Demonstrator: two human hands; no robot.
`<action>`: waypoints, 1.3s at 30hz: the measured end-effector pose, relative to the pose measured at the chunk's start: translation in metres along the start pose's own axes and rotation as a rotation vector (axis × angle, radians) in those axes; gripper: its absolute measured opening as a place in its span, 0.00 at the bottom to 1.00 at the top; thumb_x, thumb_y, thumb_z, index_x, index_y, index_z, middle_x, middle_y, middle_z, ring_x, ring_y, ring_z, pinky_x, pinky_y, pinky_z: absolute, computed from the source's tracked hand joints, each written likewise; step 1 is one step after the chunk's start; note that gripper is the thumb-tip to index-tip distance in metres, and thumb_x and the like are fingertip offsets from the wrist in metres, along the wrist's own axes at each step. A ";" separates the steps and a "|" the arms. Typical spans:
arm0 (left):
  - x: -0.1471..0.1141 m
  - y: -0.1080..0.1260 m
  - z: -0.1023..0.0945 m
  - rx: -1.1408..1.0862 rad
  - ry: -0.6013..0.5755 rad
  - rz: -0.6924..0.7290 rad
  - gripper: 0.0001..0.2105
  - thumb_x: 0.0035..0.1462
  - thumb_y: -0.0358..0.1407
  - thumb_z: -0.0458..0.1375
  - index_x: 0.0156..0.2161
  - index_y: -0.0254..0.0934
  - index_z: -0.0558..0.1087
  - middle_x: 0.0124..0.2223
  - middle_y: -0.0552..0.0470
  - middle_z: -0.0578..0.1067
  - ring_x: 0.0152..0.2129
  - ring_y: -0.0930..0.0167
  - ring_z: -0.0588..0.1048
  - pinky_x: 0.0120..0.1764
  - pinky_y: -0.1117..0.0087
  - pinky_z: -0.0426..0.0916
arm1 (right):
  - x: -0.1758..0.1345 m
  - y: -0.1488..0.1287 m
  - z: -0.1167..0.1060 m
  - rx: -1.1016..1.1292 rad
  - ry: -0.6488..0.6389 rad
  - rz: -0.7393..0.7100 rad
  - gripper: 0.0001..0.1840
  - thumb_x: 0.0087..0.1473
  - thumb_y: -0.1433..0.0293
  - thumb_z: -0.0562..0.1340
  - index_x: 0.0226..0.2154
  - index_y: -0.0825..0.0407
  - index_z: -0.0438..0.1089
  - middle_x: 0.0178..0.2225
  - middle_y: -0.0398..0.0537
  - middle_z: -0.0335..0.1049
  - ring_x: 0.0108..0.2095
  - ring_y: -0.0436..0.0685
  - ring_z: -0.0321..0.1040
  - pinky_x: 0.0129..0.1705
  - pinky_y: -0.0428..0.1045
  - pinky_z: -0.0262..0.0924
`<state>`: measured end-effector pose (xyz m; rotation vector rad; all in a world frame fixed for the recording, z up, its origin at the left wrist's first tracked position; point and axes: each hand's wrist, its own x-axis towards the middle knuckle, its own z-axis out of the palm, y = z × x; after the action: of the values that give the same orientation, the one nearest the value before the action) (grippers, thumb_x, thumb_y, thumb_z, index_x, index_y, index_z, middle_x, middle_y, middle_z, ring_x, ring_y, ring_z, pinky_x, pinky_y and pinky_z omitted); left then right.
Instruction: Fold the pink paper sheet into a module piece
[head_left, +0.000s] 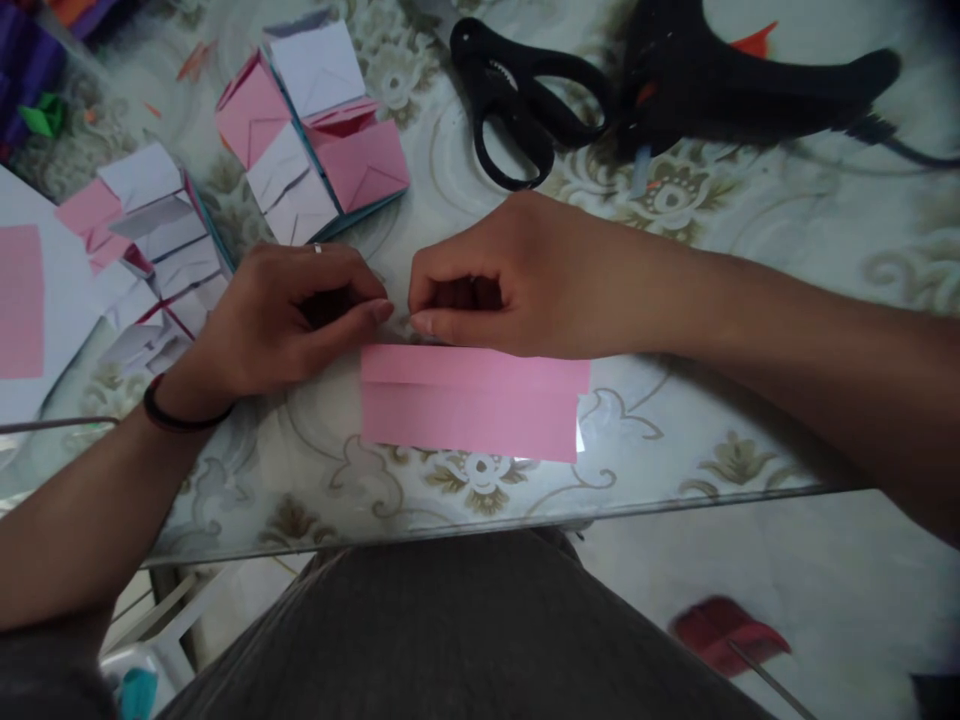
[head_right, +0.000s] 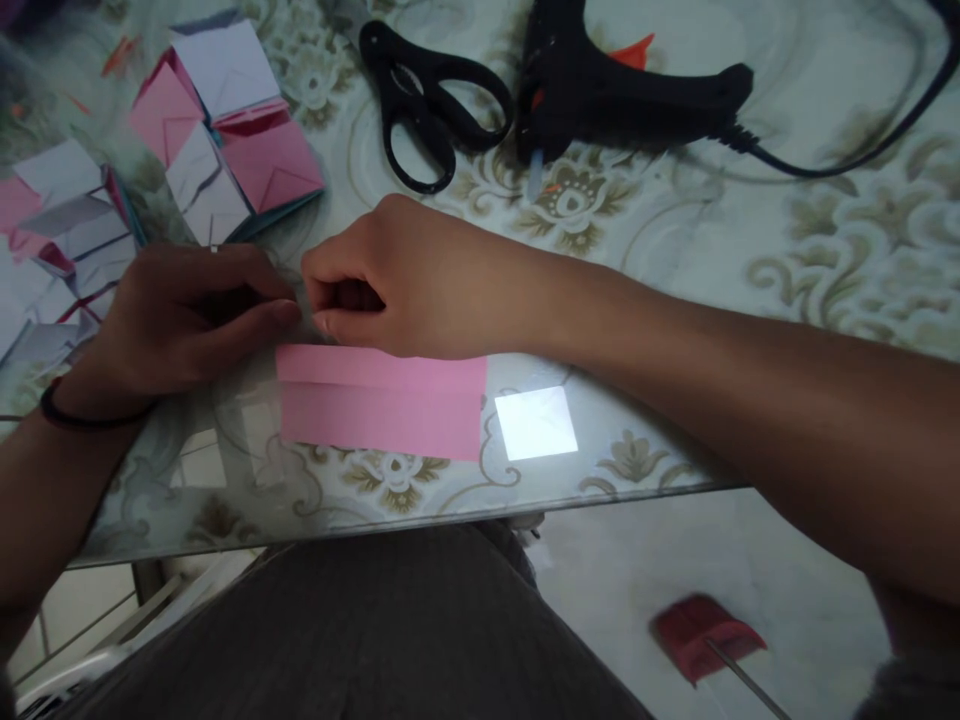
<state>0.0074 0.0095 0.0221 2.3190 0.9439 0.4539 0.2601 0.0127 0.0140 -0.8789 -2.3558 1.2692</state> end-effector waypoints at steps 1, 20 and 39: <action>0.000 0.000 0.000 -0.005 0.003 0.003 0.09 0.65 0.37 0.63 0.33 0.39 0.75 0.24 0.57 0.71 0.21 0.76 0.65 0.26 0.69 0.59 | 0.000 0.000 0.000 -0.001 -0.002 0.001 0.11 0.63 0.65 0.63 0.33 0.54 0.76 0.24 0.39 0.69 0.28 0.45 0.60 0.34 0.46 0.50; -0.003 -0.003 -0.002 -0.082 -0.042 -0.008 0.05 0.62 0.36 0.66 0.35 0.39 0.77 0.27 0.53 0.74 0.22 0.74 0.67 0.26 0.67 0.59 | 0.000 -0.005 -0.001 -0.035 -0.019 0.048 0.09 0.62 0.68 0.63 0.33 0.53 0.77 0.27 0.40 0.73 0.29 0.45 0.63 0.33 0.46 0.53; -0.004 -0.005 -0.001 -0.020 -0.030 0.075 0.07 0.68 0.35 0.62 0.36 0.36 0.78 0.29 0.53 0.77 0.24 0.76 0.71 0.28 0.72 0.62 | 0.002 0.003 0.001 -0.007 -0.020 -0.018 0.10 0.64 0.67 0.63 0.34 0.56 0.76 0.25 0.40 0.68 0.29 0.45 0.59 0.34 0.46 0.49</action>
<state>0.0015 0.0102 0.0197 2.3428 0.8362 0.4555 0.2596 0.0145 0.0107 -0.8483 -2.3797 1.2695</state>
